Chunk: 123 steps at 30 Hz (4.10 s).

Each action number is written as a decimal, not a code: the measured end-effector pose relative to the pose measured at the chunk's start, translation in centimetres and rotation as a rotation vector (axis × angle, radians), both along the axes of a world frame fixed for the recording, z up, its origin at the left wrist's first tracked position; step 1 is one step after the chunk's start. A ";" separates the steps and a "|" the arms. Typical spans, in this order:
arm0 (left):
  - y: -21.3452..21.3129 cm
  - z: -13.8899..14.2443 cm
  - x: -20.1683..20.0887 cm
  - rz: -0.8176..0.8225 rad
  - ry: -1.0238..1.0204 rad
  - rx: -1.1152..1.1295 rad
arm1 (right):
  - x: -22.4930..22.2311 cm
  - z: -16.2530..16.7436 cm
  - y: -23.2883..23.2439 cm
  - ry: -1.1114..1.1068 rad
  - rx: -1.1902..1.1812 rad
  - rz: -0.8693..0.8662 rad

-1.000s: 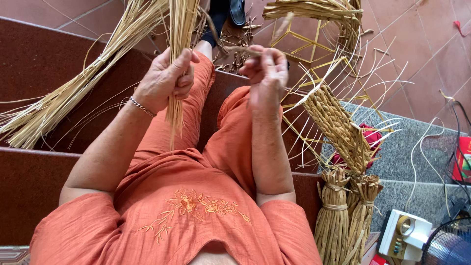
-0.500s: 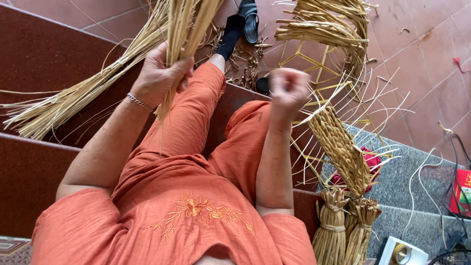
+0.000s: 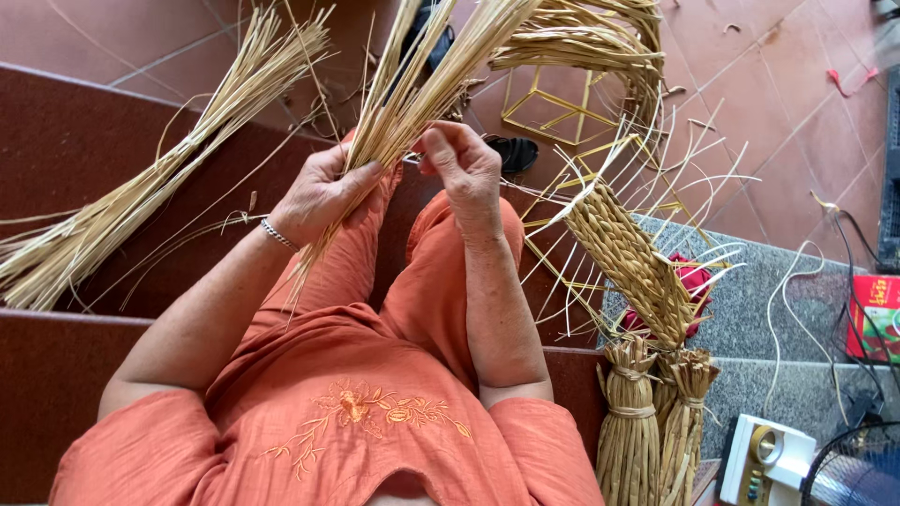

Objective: The person weaves a basket by hand, interlacing dried plant fibers through a metal frame. They repeatedly pull and tighten the fibers to form a tight weave pattern.

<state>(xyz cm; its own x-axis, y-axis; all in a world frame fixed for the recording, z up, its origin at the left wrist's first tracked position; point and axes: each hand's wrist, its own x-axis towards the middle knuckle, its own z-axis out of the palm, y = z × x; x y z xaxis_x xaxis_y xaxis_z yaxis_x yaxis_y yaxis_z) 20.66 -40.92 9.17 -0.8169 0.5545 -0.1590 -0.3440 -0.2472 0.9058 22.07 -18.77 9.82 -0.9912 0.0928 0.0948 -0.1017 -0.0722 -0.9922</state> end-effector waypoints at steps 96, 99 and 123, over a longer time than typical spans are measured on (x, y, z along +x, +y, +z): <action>3.9 -1.3 -0.1 -0.102 0.029 0.052 | -0.2 -3.0 -0.4 -0.126 -0.324 -0.004; 4.6 -1.6 0.4 -0.116 0.042 0.007 | -0.5 -4.2 -2.1 -0.167 -0.335 -0.316; 3.7 -6.2 0.6 0.167 -0.050 0.092 | 0.3 -6.7 -4.2 -0.092 -0.704 -0.380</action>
<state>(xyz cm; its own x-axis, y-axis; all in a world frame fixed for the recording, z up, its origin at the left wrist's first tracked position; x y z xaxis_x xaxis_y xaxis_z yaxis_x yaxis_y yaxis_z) 21.28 -37.22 2.95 -0.8909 0.4261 -0.1570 -0.3357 -0.3853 0.8596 22.33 -22.98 3.11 -0.8810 0.4324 -0.1920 -0.1650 -0.6611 -0.7319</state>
